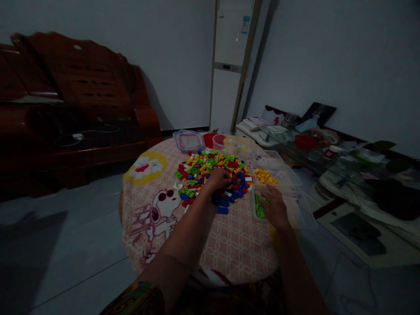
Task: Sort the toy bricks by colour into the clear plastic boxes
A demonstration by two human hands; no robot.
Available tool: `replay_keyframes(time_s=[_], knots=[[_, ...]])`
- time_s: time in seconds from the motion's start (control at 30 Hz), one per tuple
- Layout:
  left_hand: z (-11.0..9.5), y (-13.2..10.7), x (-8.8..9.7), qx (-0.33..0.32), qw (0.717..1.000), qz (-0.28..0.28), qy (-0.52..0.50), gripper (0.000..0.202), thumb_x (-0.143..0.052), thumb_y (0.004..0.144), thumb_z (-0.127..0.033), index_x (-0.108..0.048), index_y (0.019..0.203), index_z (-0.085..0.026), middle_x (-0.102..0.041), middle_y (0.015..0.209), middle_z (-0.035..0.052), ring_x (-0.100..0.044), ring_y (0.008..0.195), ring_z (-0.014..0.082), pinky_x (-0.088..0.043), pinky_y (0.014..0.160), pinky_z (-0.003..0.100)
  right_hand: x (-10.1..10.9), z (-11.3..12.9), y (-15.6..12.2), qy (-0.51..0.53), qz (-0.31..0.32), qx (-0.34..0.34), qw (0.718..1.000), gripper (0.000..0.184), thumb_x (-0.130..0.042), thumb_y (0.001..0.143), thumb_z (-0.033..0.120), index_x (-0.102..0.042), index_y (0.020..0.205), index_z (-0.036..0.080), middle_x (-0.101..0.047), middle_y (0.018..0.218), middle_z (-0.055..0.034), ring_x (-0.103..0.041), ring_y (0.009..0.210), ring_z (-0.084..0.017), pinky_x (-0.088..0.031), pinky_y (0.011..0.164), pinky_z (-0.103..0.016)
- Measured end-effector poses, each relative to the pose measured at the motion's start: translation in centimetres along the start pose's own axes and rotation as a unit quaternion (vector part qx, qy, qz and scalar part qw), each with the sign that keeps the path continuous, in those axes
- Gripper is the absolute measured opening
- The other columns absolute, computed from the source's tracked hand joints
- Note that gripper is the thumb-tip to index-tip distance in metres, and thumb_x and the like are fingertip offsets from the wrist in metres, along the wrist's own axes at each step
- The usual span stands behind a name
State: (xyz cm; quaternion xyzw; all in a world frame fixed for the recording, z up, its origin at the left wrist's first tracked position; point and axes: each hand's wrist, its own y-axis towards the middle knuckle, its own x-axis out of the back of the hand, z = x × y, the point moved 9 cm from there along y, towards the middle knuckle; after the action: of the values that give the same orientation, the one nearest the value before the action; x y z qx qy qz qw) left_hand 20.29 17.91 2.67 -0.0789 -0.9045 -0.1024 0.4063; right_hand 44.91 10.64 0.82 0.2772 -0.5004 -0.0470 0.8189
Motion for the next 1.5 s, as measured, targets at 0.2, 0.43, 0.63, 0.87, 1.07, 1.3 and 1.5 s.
replay_keyframes(time_s=[0.2, 0.43, 0.63, 0.87, 1.07, 1.3, 1.5], knots=[[-0.9, -0.6, -1.9, -0.030, 0.996, 0.054, 0.064, 0.022, -0.066, 0.067, -0.009, -0.080, 0.081, -0.018, -0.073, 0.071, 0.0001, -0.063, 0.070, 0.0146, -0.044, 0.067, 0.021, 0.0, -0.2, 0.0, -0.002, -0.004, 0.004, 1.000, 0.031, -0.051, 0.093, 0.032, -0.073, 0.111, 0.021, -0.055, 0.144, -0.0120, -0.044, 0.136, -0.031, -0.041, 0.114, -0.053], [-0.4, -0.3, -2.2, -0.019, 0.995, 0.024, 0.091, 0.025, -0.072, 0.070, -0.017, -0.081, 0.092, -0.026, -0.075, 0.084, 0.0035, -0.067, 0.087, 0.0196, -0.047, 0.078, 0.024, -0.1, -0.1, -0.1, 0.003, 0.003, 0.005, 1.000, 0.032, -0.050, 0.093, 0.032, -0.072, 0.113, 0.020, -0.053, 0.145, -0.0130, -0.043, 0.137, -0.032, -0.040, 0.114, -0.053], [-0.6, -0.4, -2.1, -0.028, 0.995, 0.009, 0.090, 0.019, -0.070, 0.079, -0.025, -0.081, 0.094, -0.026, -0.075, 0.087, 0.0048, -0.066, 0.090, 0.0198, -0.046, 0.078, 0.024, -0.1, -0.2, -0.1, 0.004, 0.001, 0.001, 1.000, 0.032, -0.050, 0.093, 0.034, -0.073, 0.111, 0.021, -0.053, 0.146, -0.0123, -0.043, 0.137, -0.032, -0.039, 0.115, -0.055], [-1.3, -0.6, -2.4, -0.034, 0.989, 0.002, 0.147, 0.019, -0.062, 0.089, -0.028, -0.080, 0.090, -0.022, -0.072, 0.096, 0.0080, -0.064, 0.091, 0.0202, -0.044, 0.073, 0.024, 0.0, 0.0, 0.0, 0.003, 0.006, 0.004, 1.000, 0.032, -0.051, 0.093, 0.033, -0.073, 0.112, 0.021, -0.053, 0.146, -0.0125, -0.043, 0.137, -0.032, -0.038, 0.116, -0.054], [-0.4, -0.2, -2.5, -0.010, 0.991, -0.015, 0.131, 0.020, -0.064, 0.086, -0.024, -0.079, 0.097, -0.021, -0.072, 0.103, 0.0085, -0.063, 0.095, 0.0198, -0.047, 0.080, 0.025, 0.0, -0.1, -0.1, 0.006, -0.005, 0.010, 1.000, 0.032, -0.050, 0.094, 0.034, -0.073, 0.112, 0.022, -0.054, 0.145, -0.0116, -0.044, 0.136, -0.032, -0.041, 0.113, -0.055], [0.0, 0.1, -1.2, -0.016, 0.998, -0.049, 0.038, 0.017, -0.065, 0.084, -0.021, -0.080, 0.090, -0.017, -0.076, 0.088, 0.0062, -0.066, 0.084, 0.0183, -0.048, 0.084, 0.027, 0.0, -0.2, -0.2, 0.001, -0.008, 0.015, 1.000, 0.031, -0.050, 0.093, 0.034, -0.074, 0.111, 0.023, -0.055, 0.144, -0.0105, -0.044, 0.137, -0.031, -0.042, 0.113, -0.053], [0.2, 0.0, -1.3, 0.038, 0.989, -0.079, -0.122, 0.018, -0.067, 0.081, -0.017, -0.079, 0.093, -0.015, -0.074, 0.074, 0.0005, -0.065, 0.069, 0.0134, -0.048, 0.067, 0.022, 0.2, 0.0, 0.0, 0.002, -0.015, 0.013, 1.000, 0.031, -0.050, 0.093, 0.034, -0.073, 0.110, 0.023, -0.056, 0.142, -0.0108, -0.046, 0.135, -0.030, -0.041, 0.114, -0.053]])
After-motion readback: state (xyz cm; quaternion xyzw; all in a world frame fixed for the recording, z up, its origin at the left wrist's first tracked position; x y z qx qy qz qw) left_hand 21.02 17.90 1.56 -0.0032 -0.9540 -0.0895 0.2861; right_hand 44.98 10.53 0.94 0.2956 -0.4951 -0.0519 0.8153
